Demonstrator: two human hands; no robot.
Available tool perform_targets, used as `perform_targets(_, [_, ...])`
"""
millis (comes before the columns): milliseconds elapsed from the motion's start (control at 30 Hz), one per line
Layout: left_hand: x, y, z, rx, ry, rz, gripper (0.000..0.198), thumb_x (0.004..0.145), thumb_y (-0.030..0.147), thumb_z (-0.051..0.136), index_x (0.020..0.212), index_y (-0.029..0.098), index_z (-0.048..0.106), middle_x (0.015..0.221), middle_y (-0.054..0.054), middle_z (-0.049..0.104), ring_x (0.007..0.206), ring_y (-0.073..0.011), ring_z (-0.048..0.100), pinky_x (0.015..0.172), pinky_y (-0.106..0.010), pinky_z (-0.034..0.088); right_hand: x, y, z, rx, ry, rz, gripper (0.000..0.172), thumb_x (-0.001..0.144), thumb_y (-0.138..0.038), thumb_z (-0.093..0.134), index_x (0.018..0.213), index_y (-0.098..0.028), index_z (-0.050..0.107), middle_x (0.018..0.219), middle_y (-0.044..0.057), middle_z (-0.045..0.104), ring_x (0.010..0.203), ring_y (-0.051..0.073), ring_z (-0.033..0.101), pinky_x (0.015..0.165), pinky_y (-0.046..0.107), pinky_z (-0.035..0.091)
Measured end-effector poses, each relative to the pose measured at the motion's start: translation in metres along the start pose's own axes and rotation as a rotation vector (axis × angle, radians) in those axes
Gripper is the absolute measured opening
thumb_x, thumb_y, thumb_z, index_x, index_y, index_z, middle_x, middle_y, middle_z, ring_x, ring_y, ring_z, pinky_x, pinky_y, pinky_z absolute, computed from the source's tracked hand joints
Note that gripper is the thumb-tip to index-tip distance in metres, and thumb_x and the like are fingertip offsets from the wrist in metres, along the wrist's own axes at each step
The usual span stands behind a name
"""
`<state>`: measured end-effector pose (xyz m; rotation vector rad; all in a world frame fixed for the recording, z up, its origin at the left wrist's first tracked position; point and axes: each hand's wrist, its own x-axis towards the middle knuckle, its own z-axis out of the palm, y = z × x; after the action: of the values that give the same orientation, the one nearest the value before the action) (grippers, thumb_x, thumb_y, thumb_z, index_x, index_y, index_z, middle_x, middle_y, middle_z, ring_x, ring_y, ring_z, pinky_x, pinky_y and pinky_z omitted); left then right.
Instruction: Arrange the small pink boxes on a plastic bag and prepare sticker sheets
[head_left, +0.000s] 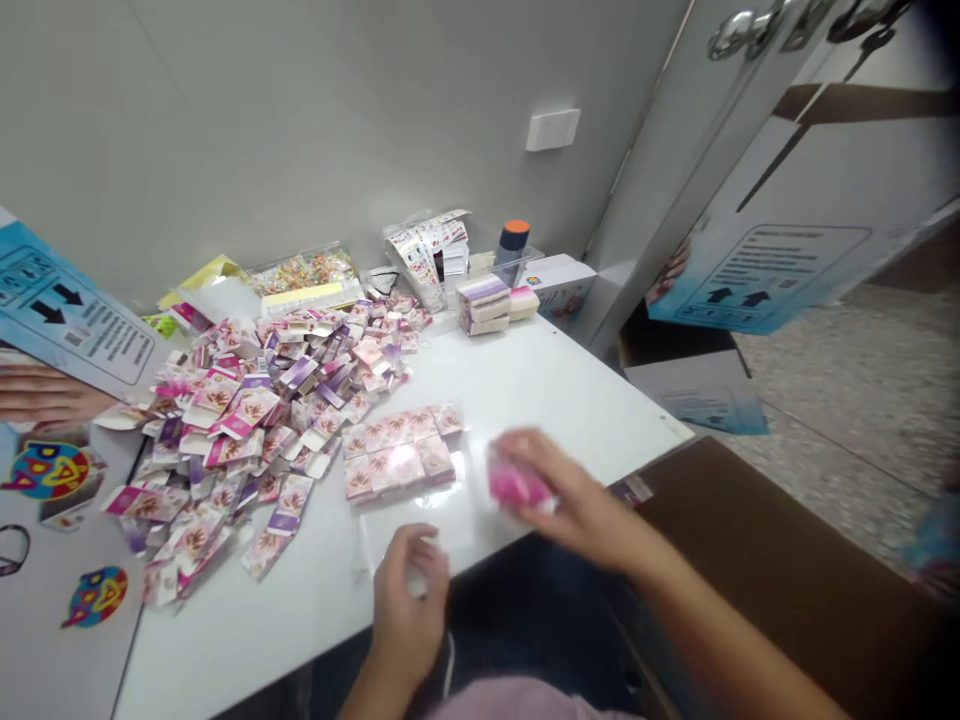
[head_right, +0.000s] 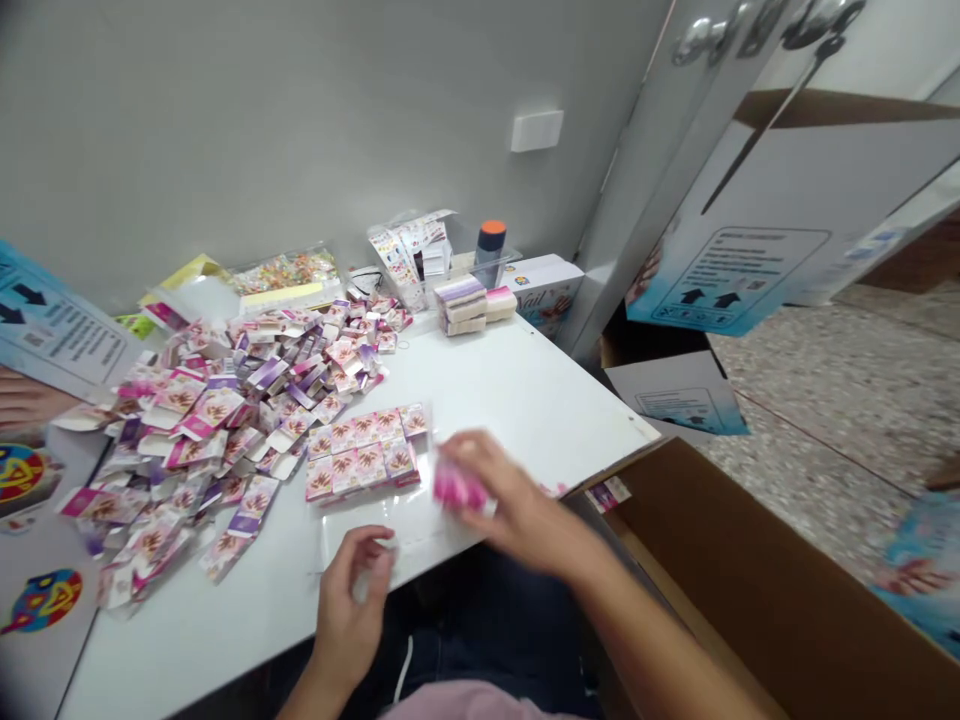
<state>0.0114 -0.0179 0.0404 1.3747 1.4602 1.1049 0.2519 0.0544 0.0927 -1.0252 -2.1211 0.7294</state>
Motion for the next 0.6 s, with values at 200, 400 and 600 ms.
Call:
perform_targets(200, [-0.032,0.04,-0.004,-0.835,-0.158,-0.568,0.083,0.069,0.046,0.083,0.14,0.026,0.046,0.105,-0.01,0.072,0.092,-0.0263,0.07,0.085,-0.037,0.053,-0.05,-0.087,0.088,-0.135,-0.02,-0.124,0.081,0.08,-0.021,0.065,0.149,-0.013,0.023,0.13,0.018,0.054,0.127,0.032,0.046,0.112,0.056,0.029])
perform_targets(400, [-0.026,0.027,-0.003,-0.787,0.154,-0.624,0.057,0.064,0.046,0.086,0.107,0.011,0.072,0.102,-0.014,0.074,0.1,-0.0291,0.069,0.094,-0.038,0.053,-0.059,-0.077,0.142,-0.254,0.411,-0.087,0.071,0.084,-0.018,0.061,0.146,-0.011,0.028,0.13,0.021,0.05,0.12,0.034,0.048,0.097,0.056,0.045])
perform_targets(600, [-0.023,0.01,0.002,-0.755,0.149,-0.455,0.056,0.088,0.06,0.054,0.114,0.012,0.07,0.117,-0.015,0.07,0.11,-0.0275,0.065,0.098,-0.04,0.051,-0.049,-0.067,0.143,0.099,0.371,0.092,0.057,0.086,-0.013,0.053,0.139,-0.023,0.036,0.122,0.015,0.058,0.11,0.029,0.059,0.092,0.046,0.054])
